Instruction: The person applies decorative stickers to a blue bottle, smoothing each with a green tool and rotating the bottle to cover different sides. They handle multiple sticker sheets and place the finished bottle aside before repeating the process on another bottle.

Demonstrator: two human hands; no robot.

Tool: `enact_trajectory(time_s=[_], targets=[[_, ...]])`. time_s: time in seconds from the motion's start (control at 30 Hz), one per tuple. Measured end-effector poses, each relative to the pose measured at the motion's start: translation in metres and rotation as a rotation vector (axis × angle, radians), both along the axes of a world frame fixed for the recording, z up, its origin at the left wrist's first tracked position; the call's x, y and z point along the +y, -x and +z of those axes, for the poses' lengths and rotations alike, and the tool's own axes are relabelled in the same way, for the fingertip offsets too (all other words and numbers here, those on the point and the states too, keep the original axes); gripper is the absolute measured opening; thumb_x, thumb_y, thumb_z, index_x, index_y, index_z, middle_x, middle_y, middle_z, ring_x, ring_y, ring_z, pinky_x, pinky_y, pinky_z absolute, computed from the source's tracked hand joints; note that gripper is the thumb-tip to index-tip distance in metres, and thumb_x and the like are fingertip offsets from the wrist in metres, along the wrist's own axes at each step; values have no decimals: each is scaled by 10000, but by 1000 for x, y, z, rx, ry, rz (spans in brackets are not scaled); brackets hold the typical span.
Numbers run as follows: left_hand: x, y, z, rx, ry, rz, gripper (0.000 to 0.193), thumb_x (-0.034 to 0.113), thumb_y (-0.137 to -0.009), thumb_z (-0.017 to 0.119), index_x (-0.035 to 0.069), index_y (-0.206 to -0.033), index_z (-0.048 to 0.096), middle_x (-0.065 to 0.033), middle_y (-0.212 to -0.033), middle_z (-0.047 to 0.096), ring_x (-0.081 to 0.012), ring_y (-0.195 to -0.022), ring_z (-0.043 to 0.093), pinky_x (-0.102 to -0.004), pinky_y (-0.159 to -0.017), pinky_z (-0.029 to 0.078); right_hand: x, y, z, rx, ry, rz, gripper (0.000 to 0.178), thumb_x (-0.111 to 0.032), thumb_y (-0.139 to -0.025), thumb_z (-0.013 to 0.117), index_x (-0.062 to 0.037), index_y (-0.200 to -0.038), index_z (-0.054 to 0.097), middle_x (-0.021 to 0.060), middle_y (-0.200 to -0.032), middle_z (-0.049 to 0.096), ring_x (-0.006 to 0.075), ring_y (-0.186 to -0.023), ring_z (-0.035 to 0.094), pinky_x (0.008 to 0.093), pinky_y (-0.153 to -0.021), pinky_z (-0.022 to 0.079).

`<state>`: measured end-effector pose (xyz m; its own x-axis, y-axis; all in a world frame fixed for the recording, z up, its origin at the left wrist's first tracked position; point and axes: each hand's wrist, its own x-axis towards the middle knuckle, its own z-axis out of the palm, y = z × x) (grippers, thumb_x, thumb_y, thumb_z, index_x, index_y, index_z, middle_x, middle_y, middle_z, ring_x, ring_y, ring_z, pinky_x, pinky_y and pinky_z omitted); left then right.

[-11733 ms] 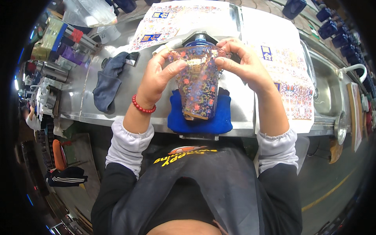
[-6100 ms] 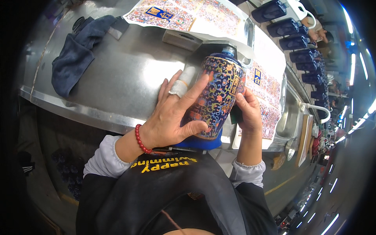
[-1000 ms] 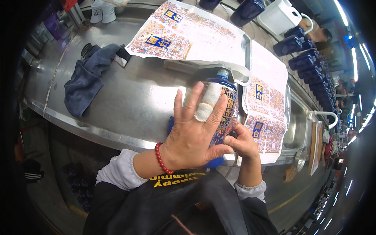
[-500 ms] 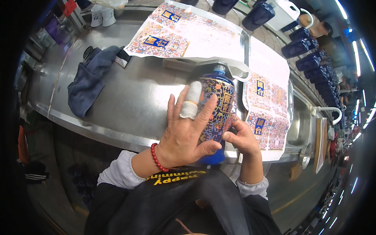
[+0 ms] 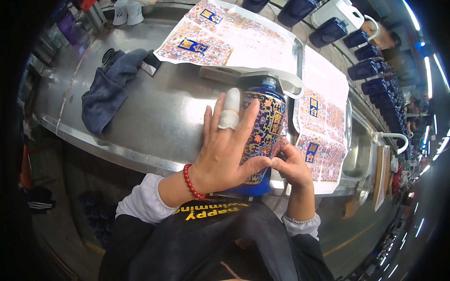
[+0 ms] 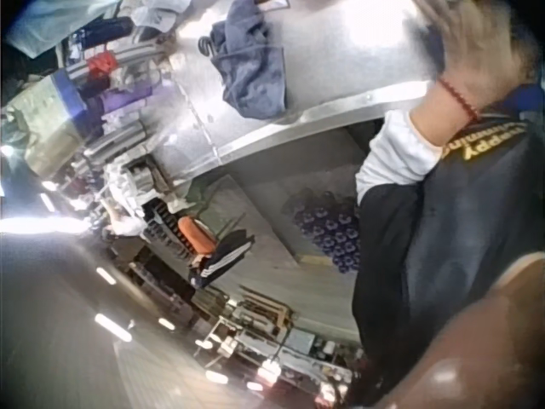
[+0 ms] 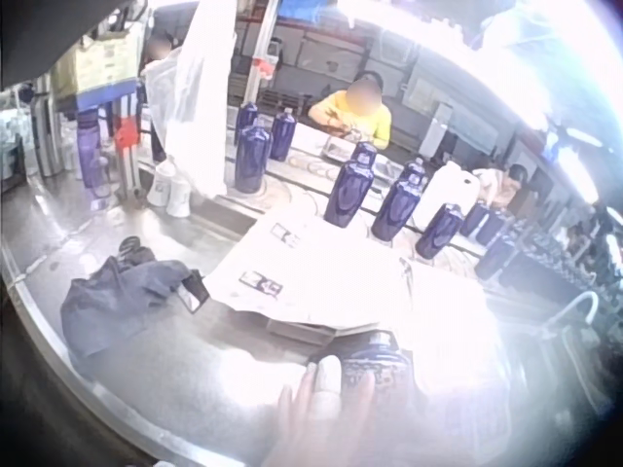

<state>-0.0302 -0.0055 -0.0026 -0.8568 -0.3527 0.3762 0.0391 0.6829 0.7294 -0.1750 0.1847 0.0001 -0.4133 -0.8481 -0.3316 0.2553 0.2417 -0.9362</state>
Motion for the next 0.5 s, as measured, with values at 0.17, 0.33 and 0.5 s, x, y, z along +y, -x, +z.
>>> enact_trajectory(time_s=[0.17, 0.33, 0.5], targets=[[-1, 4, 0, 3, -13, 6, 998, 715, -937, 479, 11, -1598, 228, -335, -1408, 492, -600, -1440, 188, -735, -1122, 65, -1, 0, 3, 37, -13, -2, 570, -260, -883, 805, 19, -1326, 580, 90, -1283, 646, 182, -1176, 603, 352, -1009, 489], [-1, 6, 5, 67, 15, 38, 1005, 730, -931, 468, 13, -1596, 237, -340, -1497, 395, -593, -1445, 181, -729, -1125, 68, 5, 1, -2, -29, 30, -22, 557, -263, -871, 818, 11, -1299, 590, 81, -1267, 647, 167, -1161, 600, 342, -991, 492], [-2, 14, 9, 14, 67, 38, 1007, 736, -922, 477, 5, -1582, 270, -350, -1521, 347, -585, -1456, 151, -711, -1135, 75, 16, 7, -11, 39, -65, -6, 584, -266, -861, 830, 12, -1307, 577, 66, -1241, 641, 142, -1110, 596, 324, -961, 493]])
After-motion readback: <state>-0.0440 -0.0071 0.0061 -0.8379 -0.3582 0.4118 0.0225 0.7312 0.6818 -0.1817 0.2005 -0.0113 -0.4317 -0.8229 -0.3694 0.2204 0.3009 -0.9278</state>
